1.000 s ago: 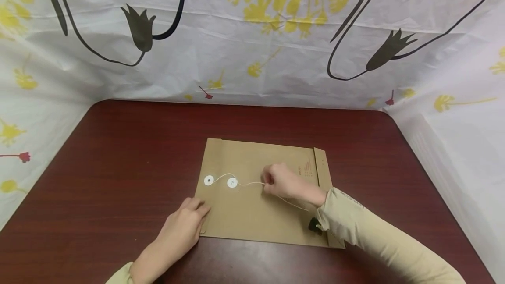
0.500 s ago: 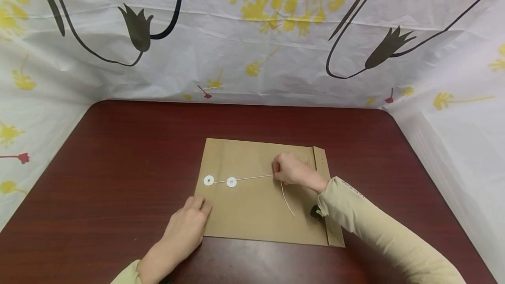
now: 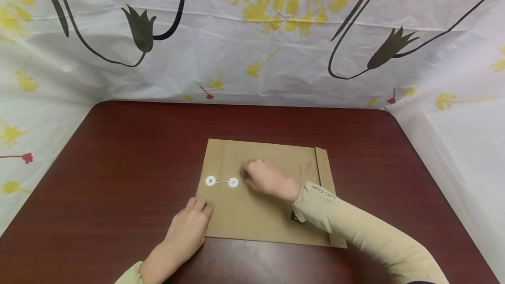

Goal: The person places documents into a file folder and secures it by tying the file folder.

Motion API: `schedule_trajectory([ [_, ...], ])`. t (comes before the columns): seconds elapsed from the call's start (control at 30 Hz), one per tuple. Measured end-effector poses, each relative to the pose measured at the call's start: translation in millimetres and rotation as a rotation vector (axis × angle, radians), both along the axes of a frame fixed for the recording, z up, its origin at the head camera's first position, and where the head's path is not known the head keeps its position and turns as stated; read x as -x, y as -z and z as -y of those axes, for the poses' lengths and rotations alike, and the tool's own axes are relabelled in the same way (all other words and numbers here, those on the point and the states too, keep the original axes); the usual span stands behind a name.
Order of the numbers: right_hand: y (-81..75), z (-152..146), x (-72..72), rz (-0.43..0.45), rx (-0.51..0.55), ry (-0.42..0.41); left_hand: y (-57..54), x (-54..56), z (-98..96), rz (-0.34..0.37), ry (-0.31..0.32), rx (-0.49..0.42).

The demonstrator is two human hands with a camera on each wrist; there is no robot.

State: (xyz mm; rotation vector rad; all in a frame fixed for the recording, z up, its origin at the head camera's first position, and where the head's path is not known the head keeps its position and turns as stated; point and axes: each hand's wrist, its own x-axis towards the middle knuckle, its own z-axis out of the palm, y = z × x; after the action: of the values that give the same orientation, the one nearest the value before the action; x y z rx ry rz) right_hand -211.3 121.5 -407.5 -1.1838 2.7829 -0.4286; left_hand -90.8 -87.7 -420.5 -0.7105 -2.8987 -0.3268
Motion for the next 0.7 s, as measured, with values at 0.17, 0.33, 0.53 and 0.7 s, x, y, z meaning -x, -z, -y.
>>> schedule_trajectory([
  [0.17,8.8,4,3.2,-0.024,0.032,-0.006,0.5,0.6,-2.3,0.004,-0.003,0.015],
  [0.33,11.5,10,10.2,0.058,0.049,0.033,0.3,0.2,-2.2,-0.01,-0.006,0.011],
  [0.53,1.5,20,21.7,0.211,-0.048,0.158,-0.2,0.2,-2.3,0.001,-0.008,0.005],
  [0.7,-9.2,26,23.4,0.309,-0.176,0.239,0.1,0.2,-2.5,-0.004,-0.003,0.009],
])
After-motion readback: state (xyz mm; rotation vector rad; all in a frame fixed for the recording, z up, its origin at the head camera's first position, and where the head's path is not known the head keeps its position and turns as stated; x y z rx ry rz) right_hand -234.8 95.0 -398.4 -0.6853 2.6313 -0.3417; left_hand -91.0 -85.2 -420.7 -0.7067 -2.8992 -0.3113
